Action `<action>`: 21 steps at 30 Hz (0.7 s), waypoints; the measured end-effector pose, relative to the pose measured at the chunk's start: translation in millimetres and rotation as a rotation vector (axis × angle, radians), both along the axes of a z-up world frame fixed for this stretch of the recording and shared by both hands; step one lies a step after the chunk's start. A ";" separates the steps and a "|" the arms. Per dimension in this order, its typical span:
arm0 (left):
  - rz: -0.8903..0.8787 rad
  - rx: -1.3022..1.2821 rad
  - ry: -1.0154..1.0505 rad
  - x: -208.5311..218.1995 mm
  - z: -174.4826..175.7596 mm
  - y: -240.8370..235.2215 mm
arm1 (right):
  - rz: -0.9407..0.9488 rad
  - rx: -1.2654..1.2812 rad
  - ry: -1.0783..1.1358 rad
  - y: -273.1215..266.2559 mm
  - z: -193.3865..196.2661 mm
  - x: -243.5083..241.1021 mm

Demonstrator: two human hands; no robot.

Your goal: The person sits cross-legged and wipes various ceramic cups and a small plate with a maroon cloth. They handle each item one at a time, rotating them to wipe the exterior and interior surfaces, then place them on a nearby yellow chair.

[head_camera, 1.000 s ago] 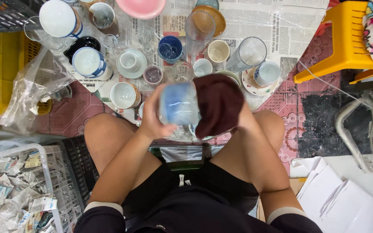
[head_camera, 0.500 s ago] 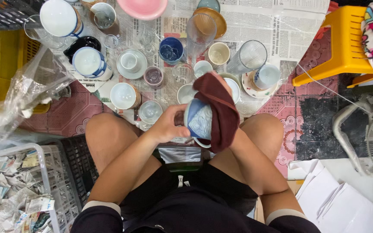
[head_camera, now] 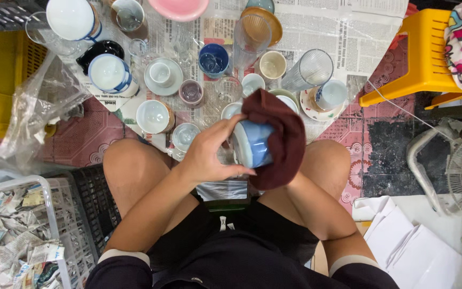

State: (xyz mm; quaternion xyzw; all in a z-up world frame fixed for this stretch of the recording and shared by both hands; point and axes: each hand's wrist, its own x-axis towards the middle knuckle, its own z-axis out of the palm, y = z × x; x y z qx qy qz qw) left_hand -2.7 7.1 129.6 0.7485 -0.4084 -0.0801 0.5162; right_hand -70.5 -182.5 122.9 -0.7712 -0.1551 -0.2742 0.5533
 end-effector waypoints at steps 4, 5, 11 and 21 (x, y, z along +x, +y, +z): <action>0.031 0.007 -0.305 2.1 -2.0 1.1 | 0.148 -0.065 -0.126 -2.6 13.2 10.1; 0.032 -0.008 -0.312 2.9 -5.2 1.2 | 0.114 -0.041 -0.042 -2.3 16.8 7.9; -0.101 -0.224 0.154 0.5 -55.1 8.8 | 0.026 -0.187 0.010 0.9 35.6 9.8; 0.058 -0.411 1.097 1.6 -132.8 -9.5 | -0.172 -0.494 -0.118 21.0 35.5 30.1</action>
